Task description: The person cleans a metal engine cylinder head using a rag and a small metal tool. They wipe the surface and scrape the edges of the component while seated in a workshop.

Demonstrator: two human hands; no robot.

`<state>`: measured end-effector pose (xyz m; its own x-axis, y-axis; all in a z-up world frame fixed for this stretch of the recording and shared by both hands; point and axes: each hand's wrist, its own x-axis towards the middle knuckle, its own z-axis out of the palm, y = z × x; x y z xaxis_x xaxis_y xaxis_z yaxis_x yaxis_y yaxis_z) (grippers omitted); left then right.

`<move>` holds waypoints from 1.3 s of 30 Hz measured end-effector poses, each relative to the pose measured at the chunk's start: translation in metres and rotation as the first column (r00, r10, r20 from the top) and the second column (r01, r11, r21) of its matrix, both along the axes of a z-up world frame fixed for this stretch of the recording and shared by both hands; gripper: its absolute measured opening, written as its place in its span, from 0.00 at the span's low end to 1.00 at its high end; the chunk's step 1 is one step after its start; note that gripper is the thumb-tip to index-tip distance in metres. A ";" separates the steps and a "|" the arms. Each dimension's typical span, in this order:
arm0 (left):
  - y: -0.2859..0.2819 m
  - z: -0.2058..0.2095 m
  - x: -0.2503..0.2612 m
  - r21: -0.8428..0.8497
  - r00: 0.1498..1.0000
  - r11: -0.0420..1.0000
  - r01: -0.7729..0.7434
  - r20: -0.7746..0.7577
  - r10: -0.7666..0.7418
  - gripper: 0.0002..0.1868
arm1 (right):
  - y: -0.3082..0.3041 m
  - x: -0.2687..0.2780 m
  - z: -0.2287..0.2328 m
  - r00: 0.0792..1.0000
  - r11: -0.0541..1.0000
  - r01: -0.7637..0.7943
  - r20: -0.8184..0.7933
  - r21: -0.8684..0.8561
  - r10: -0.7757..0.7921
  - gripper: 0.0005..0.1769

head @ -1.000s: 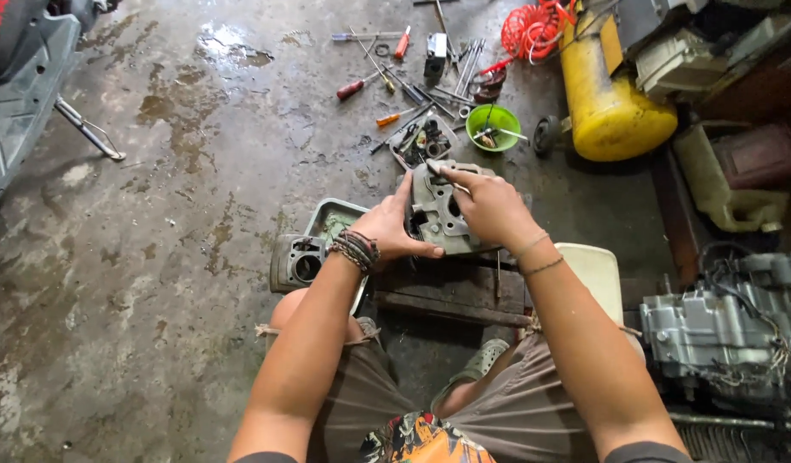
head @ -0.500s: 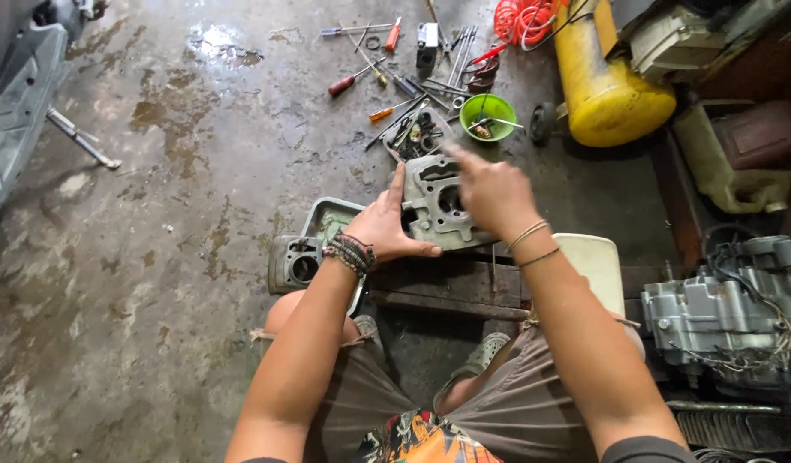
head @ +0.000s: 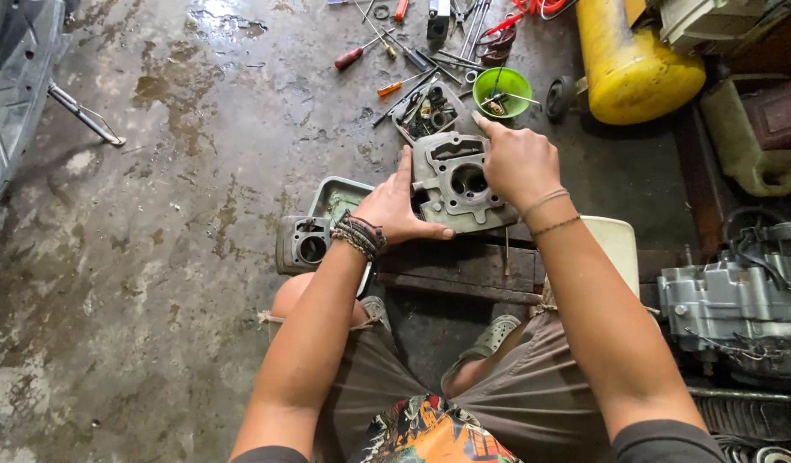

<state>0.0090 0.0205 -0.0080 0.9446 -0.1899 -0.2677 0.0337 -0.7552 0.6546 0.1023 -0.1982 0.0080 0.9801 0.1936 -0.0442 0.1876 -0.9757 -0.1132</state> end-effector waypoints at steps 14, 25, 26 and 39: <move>-0.001 0.000 0.003 0.002 0.999 1.000 0.021 -0.028 -0.021 0.83 | 0.026 -0.070 0.067 0.982 0.980 -0.111 -0.133 0.168 0.134 0.30; 0.004 0.008 -0.001 -0.025 1.000 1.000 0.013 -0.006 -0.013 0.82 | 0.001 -0.043 0.044 1.000 0.995 -0.005 -0.019 -0.100 0.003 0.33; 0.005 0.008 0.000 -0.014 1.000 1.000 0.013 -0.016 -0.013 0.82 | 0.009 -0.054 0.059 1.000 1.000 -0.008 -0.020 0.000 0.008 0.30; -0.001 0.002 0.003 0.017 0.999 1.000 0.017 -0.036 -0.016 0.82 | 0.024 -0.076 0.059 0.985 0.985 -0.147 -0.076 0.093 0.154 0.29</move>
<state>0.0123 0.0193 -0.0062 0.9312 -0.2004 -0.3044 0.0442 -0.7670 0.6401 0.0259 -0.1744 0.0673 0.9332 0.3450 -0.1007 0.3177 -0.9229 -0.2176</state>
